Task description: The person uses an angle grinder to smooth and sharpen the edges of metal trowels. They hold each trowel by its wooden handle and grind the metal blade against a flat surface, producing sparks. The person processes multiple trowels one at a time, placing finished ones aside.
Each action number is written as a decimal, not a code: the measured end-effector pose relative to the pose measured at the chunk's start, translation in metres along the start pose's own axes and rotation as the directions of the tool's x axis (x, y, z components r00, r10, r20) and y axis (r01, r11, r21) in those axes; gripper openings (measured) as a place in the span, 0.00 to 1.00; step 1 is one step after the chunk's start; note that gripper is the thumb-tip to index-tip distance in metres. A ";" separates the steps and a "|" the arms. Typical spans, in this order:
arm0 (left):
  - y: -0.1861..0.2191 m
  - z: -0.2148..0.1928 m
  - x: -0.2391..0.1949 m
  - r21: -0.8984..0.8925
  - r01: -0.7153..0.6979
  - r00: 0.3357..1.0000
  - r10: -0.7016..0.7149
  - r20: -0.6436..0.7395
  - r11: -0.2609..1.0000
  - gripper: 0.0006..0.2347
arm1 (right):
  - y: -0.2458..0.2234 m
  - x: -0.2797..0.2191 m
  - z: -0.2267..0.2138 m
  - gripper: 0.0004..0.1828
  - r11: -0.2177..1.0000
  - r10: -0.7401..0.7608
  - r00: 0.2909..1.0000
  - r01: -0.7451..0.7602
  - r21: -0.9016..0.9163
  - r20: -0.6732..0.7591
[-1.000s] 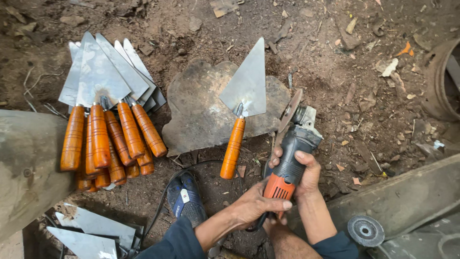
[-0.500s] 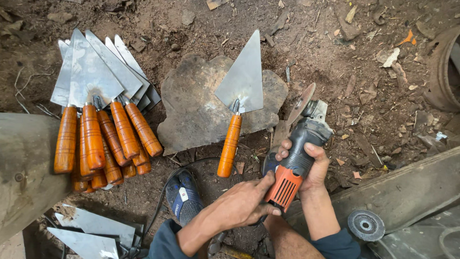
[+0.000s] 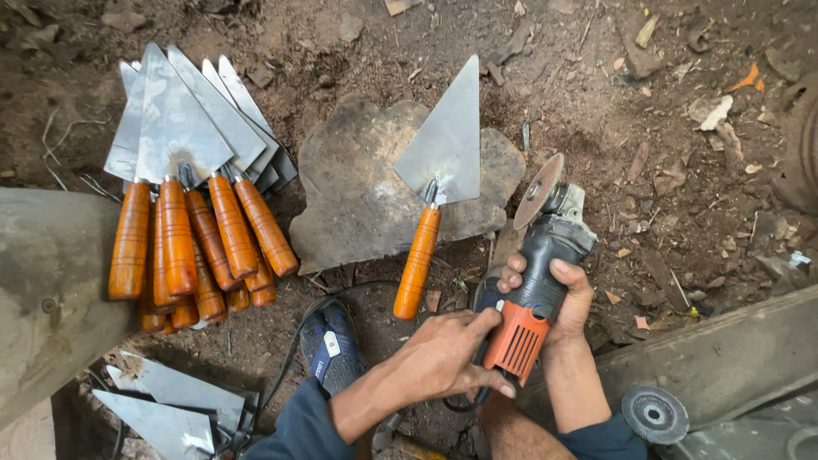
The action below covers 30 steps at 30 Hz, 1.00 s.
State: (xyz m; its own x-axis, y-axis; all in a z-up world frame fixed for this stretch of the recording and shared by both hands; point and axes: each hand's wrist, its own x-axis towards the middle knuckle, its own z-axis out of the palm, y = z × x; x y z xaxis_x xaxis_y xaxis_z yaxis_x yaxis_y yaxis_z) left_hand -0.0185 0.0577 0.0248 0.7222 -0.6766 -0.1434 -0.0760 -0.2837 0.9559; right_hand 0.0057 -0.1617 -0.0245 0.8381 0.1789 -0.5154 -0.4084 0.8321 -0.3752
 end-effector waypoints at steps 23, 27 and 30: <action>-0.016 0.002 0.012 0.028 -0.071 0.992 0.074 -0.101 0.997 0.31 | -0.008 0.023 0.001 0.31 1.000 -0.026 1.000 0.026 0.017 -0.005; -0.020 -0.001 0.009 0.062 -0.115 0.992 0.118 -0.053 0.991 0.27 | -0.009 0.023 0.001 0.32 0.997 -0.062 0.996 0.059 -0.057 -0.061; -0.022 -0.007 0.006 0.014 -0.063 0.998 0.063 0.011 0.998 0.26 | -0.006 0.024 0.001 0.31 0.997 -0.061 0.997 0.058 -0.058 -0.052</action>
State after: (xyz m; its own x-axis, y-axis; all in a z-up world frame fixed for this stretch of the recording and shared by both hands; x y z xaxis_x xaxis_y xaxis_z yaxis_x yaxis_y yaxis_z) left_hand -0.0079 0.0645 0.0047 0.7083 -0.7006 -0.0861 -0.1309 -0.2503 0.9593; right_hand 0.0289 -0.1620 -0.0334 0.8415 0.0998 -0.5309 -0.3792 0.8092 -0.4489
